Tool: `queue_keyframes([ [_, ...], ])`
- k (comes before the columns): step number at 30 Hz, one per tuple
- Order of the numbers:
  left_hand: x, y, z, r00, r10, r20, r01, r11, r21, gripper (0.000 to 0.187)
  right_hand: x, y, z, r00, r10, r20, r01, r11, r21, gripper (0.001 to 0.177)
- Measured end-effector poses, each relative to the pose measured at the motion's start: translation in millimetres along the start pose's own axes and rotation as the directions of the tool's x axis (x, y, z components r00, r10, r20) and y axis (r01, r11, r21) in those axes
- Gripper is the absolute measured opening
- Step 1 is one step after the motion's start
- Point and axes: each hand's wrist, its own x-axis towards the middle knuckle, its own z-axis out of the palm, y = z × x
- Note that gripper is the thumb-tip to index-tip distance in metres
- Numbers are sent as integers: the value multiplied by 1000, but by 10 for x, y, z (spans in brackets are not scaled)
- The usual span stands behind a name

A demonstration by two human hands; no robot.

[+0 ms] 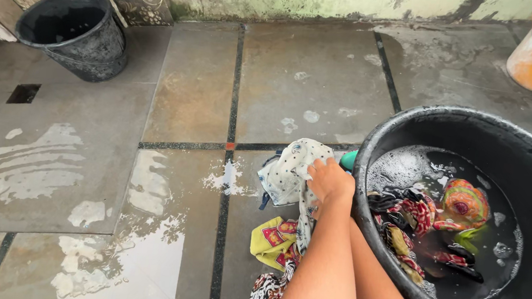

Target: The person washes clothes in a bucket of soapy water, scrubbing them against each other and submerging them multiple times.

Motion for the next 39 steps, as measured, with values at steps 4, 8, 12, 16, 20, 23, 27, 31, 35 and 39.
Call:
queue_keyframes([
  [4,40,-62,54,1000,-30,-8,30,999,-15,38,21,50,134,999,25,27,-27,998,62,27],
  [8,123,-149,-7,996,-77,-47,77,997,-12,36,77,-3,174,999,16,40,-23,985,168,28],
  [12,224,-235,-147,920,-373,-121,369,928,-60,45,23,-118,-96,992,-46,121,-19,873,488,30],
  [16,345,-350,-241,712,-693,111,668,620,-411,59,-419,-512,-652,918,-365,-153,383,721,578,29],
  [20,381,-478,-140,672,-673,309,475,73,-877,89,-1218,-1191,-1429,935,-305,-181,352,749,561,35],
  [23,590,-362,-57,769,-88,633,602,-233,-764,59,-1858,-1535,-1796,916,-369,-158,401,824,399,34],
  [27,669,-31,43,926,251,282,356,-332,-874,44,-2210,-1496,-1983,838,-399,-372,543,674,501,27],
  [31,329,560,-264,961,265,78,81,-1,-997,31,-2178,-1189,-2222,651,-335,-682,740,479,472,13],
  [35,-264,951,-583,897,440,45,4,94,-996,30,-2342,-883,-2680,662,-141,-736,695,482,533,17],
  [39,-735,1212,-628,716,668,203,194,89,-977,39,-2739,-626,-3025,759,15,-651,590,407,697,35],
])
